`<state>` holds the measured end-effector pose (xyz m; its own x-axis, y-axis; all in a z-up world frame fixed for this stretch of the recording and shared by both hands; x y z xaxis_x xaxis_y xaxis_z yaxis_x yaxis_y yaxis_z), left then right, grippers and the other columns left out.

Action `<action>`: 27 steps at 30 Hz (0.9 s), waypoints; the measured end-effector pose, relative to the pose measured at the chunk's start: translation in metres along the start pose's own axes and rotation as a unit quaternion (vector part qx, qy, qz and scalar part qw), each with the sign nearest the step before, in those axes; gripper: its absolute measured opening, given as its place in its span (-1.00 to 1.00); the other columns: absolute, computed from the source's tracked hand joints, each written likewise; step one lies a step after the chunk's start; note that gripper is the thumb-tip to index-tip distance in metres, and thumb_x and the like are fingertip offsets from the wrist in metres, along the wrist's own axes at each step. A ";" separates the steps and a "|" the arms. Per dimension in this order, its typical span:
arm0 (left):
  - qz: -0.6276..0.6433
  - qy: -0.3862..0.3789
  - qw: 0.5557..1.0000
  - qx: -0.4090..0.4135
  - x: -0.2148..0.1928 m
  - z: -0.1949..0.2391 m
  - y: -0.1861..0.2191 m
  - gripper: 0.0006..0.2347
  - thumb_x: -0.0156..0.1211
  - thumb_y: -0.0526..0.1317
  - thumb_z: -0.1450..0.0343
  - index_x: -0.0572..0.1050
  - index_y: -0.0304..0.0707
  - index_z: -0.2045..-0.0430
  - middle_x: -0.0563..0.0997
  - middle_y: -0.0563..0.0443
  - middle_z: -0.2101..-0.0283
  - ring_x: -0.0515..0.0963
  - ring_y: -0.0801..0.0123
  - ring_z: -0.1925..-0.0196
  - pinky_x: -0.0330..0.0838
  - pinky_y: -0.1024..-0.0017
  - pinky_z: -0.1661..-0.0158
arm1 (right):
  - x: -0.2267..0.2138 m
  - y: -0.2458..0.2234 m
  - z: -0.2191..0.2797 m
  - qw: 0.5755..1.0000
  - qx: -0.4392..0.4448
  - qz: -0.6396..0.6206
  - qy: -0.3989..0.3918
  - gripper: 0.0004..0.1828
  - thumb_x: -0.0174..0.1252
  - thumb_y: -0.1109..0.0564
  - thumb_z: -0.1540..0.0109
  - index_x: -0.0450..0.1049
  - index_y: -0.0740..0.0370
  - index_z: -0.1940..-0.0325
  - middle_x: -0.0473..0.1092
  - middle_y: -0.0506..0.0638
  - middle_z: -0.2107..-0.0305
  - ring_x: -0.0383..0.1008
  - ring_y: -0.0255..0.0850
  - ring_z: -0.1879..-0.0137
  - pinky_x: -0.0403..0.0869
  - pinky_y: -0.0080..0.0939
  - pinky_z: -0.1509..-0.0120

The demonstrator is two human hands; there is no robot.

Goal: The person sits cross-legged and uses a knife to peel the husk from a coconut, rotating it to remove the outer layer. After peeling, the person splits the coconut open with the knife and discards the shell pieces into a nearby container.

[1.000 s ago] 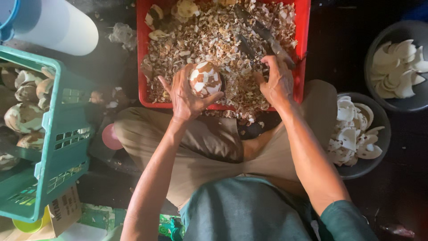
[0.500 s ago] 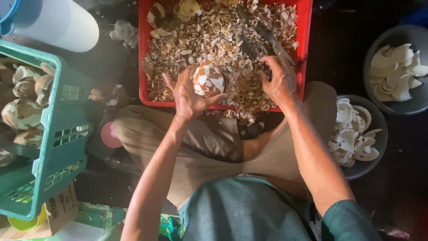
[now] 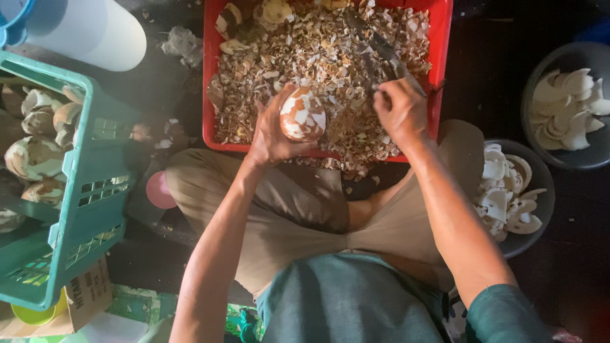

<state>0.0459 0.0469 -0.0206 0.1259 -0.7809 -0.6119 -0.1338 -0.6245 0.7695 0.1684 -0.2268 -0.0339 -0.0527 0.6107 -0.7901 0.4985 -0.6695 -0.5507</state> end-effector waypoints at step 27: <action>0.008 0.107 0.994 -0.026 0.005 -0.004 0.028 -0.02 0.73 -0.01 -0.07 0.20 -0.56 -0.28 0.43 -0.40 -0.22 0.47 -0.10 -0.29 0.39 0.16 -0.28 | 0.038 -0.110 0.006 0.937 0.045 -0.345 0.018 -0.65 0.01 -0.10 -0.51 0.49 0.24 0.00 0.43 -0.06 0.29 0.42 -0.30 0.16 0.46 -0.21 0.08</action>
<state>0.0467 0.0253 -0.0018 0.3314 -0.7661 -0.5507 -0.0872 -0.6061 0.7906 0.1067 -0.1325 -0.0045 -0.3050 0.9245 -0.2286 0.2808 -0.1420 -0.9492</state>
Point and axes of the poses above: each hand's wrist, its own z-axis away from the middle knuckle, its own x-axis out of the palm, y = z × x, the point moved 4 cm from there along -z, towards the middle knuckle
